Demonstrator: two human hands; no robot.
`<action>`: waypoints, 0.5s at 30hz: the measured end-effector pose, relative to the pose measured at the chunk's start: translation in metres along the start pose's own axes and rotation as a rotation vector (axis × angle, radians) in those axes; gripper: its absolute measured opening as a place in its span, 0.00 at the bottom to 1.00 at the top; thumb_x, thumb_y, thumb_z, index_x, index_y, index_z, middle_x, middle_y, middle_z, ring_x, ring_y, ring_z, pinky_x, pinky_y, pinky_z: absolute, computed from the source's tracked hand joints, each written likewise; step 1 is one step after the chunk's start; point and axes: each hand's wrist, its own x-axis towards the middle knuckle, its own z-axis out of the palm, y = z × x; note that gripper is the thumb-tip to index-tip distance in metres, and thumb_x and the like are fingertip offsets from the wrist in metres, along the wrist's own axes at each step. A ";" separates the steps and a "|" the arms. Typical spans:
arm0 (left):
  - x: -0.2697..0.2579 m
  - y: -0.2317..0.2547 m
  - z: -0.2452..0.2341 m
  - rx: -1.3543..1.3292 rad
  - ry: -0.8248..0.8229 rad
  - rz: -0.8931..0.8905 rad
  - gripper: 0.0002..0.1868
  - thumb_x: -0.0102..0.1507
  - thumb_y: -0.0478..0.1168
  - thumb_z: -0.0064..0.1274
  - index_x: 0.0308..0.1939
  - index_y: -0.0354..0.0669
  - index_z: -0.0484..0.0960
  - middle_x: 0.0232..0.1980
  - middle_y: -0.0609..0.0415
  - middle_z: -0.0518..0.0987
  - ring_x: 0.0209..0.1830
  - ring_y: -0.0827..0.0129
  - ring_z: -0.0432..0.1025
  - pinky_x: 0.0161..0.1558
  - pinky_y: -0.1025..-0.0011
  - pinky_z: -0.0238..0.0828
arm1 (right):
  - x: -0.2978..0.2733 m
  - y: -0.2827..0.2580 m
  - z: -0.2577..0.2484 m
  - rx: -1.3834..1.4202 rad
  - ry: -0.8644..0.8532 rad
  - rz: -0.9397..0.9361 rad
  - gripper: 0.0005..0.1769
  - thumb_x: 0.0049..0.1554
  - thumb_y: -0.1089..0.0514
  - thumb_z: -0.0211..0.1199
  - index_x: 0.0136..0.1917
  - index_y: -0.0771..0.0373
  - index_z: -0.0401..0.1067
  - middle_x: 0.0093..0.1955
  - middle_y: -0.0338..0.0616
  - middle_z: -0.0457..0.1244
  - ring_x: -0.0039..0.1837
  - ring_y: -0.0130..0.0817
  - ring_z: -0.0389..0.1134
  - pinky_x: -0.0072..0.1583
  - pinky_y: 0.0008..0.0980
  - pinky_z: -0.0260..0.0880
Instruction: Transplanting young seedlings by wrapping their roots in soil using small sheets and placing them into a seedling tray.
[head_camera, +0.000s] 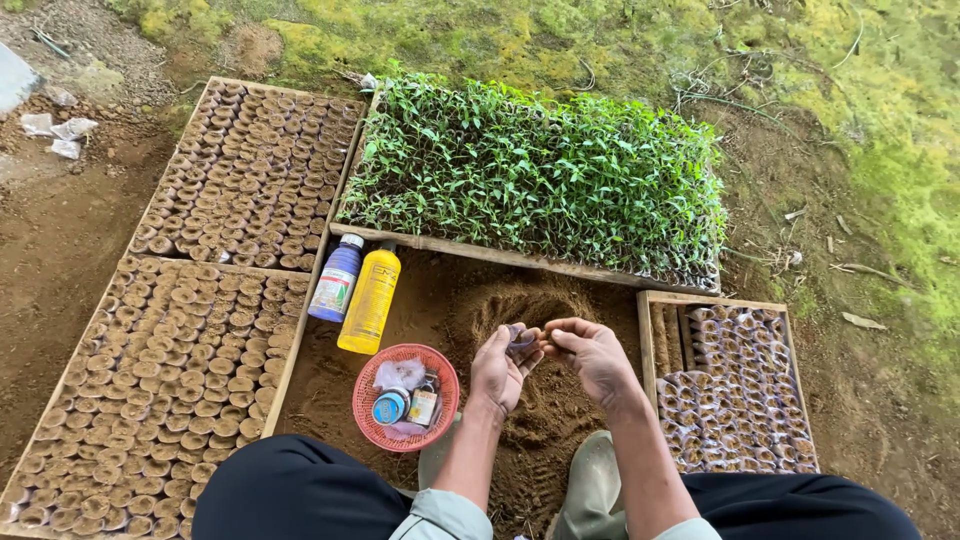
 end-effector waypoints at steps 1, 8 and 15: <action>0.002 -0.002 -0.002 0.000 -0.003 -0.001 0.19 0.73 0.51 0.42 0.53 0.42 0.81 0.49 0.38 0.86 0.45 0.49 0.82 0.58 0.51 0.77 | 0.000 0.000 0.003 -0.001 0.001 -0.002 0.09 0.58 0.71 0.62 0.52 0.74 0.77 0.41 0.52 0.68 0.42 0.40 0.74 0.48 0.35 0.80; -0.001 -0.003 0.003 -0.017 0.009 0.022 0.19 0.72 0.52 0.46 0.50 0.42 0.82 0.44 0.43 0.85 0.40 0.56 0.82 0.56 0.51 0.80 | 0.012 0.002 0.017 -0.101 -0.037 -0.052 0.10 0.55 0.73 0.62 0.52 0.75 0.77 0.39 0.53 0.68 0.39 0.42 0.75 0.45 0.33 0.79; -0.004 -0.002 0.010 -0.055 0.017 0.030 0.17 0.72 0.51 0.47 0.46 0.42 0.83 0.42 0.44 0.86 0.36 0.60 0.82 0.51 0.59 0.82 | 0.021 0.008 0.017 -0.226 -0.050 -0.048 0.09 0.55 0.74 0.62 0.50 0.76 0.78 0.37 0.54 0.68 0.37 0.38 0.74 0.44 0.32 0.79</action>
